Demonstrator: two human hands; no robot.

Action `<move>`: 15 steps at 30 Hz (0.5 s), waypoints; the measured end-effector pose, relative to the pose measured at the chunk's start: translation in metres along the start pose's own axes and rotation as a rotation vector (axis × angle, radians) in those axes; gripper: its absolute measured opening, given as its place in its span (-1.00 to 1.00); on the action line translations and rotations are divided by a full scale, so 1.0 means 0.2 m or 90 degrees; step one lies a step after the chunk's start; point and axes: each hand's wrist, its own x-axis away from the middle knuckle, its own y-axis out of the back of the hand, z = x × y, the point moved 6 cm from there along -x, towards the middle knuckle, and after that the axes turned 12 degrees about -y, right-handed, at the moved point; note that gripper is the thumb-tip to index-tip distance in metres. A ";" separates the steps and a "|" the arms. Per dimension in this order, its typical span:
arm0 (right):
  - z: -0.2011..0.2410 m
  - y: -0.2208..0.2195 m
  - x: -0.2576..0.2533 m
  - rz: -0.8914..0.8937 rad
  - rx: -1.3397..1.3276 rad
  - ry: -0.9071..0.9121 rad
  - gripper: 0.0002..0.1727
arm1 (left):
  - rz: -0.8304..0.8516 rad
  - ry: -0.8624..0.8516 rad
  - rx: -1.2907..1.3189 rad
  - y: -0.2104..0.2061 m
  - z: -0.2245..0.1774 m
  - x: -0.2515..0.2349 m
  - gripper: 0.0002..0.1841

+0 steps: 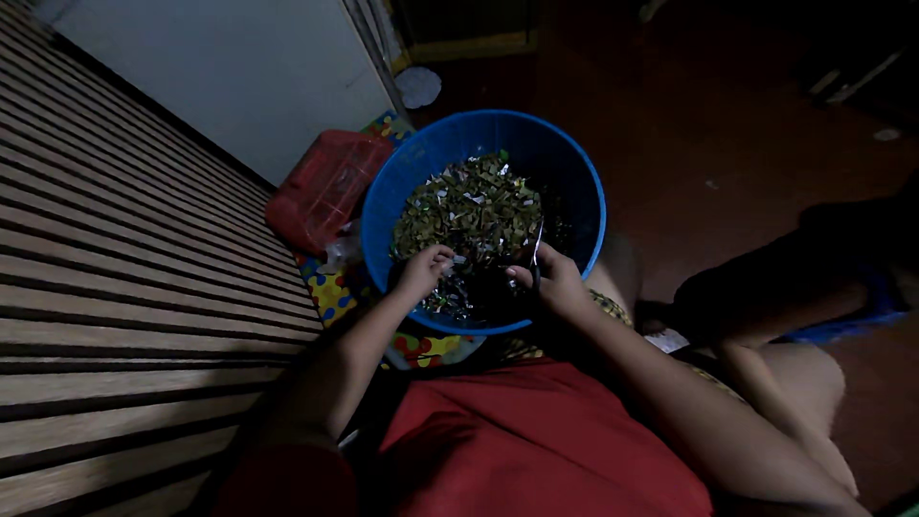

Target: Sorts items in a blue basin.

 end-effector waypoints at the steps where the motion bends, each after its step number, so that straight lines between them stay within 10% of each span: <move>1: 0.00 0.00 0.00 0.002 0.001 -0.003 -0.65 | -0.006 0.003 0.008 0.00 0.01 0.00 -0.71; 12: 0.00 0.00 0.00 0.005 0.000 -0.012 -0.65 | -0.137 -0.098 -0.223 0.08 -0.09 0.02 -0.60; 15: 0.00 0.00 -0.01 0.008 0.000 -0.016 -0.64 | 0.032 -0.231 -0.267 -0.04 -0.16 0.04 -0.73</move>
